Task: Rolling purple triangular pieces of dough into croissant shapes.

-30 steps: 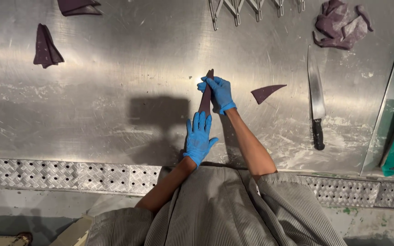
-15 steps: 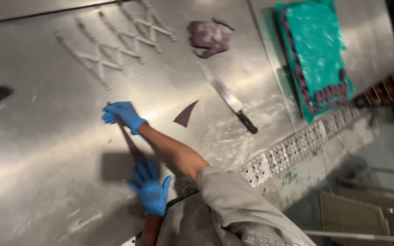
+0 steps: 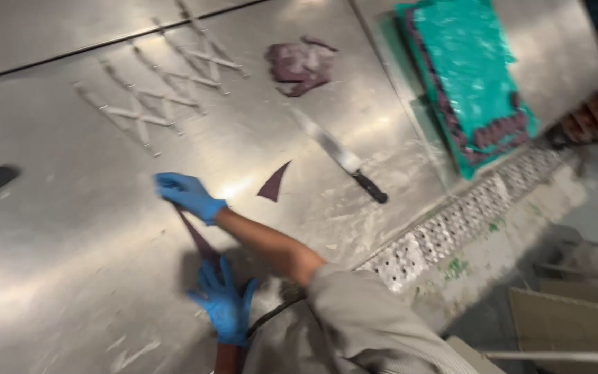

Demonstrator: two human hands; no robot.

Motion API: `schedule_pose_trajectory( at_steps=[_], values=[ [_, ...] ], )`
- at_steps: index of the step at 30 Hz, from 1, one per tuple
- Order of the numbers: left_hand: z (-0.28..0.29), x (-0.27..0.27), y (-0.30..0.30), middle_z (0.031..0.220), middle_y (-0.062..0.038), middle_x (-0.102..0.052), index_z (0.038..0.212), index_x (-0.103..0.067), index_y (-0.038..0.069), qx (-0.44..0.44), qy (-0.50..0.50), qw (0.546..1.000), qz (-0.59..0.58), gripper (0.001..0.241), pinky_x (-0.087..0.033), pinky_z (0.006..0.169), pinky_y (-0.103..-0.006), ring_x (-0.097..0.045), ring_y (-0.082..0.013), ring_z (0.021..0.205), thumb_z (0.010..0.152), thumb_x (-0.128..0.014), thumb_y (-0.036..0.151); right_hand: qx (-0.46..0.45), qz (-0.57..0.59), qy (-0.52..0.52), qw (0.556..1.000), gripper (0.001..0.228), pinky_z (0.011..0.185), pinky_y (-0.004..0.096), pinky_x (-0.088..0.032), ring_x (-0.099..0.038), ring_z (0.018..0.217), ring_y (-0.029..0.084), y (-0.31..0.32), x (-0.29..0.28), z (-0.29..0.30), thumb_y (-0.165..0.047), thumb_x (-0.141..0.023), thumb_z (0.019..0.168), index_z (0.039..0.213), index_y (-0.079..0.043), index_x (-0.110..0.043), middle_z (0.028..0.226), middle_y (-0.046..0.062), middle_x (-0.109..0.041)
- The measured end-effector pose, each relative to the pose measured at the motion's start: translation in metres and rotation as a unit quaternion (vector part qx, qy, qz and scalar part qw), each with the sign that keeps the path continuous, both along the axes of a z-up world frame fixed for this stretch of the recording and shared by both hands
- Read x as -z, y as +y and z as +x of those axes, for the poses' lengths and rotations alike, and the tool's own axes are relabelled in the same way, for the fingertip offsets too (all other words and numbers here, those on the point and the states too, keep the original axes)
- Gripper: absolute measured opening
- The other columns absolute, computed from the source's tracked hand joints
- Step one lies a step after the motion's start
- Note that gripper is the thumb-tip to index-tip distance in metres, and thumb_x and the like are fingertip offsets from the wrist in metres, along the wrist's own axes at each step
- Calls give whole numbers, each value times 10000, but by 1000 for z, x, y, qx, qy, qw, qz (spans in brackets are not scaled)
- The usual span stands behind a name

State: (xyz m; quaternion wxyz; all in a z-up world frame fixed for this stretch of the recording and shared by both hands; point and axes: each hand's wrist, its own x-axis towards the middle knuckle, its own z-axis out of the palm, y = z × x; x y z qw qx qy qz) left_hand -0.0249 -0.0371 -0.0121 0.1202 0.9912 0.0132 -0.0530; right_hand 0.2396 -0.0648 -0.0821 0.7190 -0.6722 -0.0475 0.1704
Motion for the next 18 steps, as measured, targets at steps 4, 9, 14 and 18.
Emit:
schedule_pose_trajectory(
  at_steps=[4,9,14,18],
  values=[
    [-3,32,39,1530,-226,-447,1530,-441,105,-50,-124,982,-135,824,-247,1157,-729,-448,-422,1392,843,-731,455,-94,-167,-224,956,416,1096,404,-465,-585,1249,315,-72,-67,-87,-221,-702,990,1372,-74,-630,1309,140,-628],
    [4,27,93,1256,-141,-638,1303,-641,81,55,-152,961,-225,483,-334,1113,-572,-561,-356,1153,886,-765,289,-289,-376,-398,786,504,918,480,-463,-600,928,332,-112,-54,-152,-427,-786,841,1140,-40,-663,990,134,-634],
    [17,71,100,1153,-74,-634,1193,-658,142,76,-158,973,-150,374,-356,1119,-545,-570,-306,1103,893,-774,332,-247,-401,-452,758,344,1006,454,-451,-585,1050,307,-114,-53,-146,-358,-765,913,1111,-98,-657,1076,96,-625],
    [24,58,106,1064,-79,-606,1177,-658,147,125,-192,967,-114,371,-387,1089,-472,-559,-274,1040,877,-754,343,-270,-387,-462,751,328,1023,452,-441,-583,1056,279,-118,-62,-146,-331,-735,936,1153,-94,-670,1092,97,-620]
  ],
)
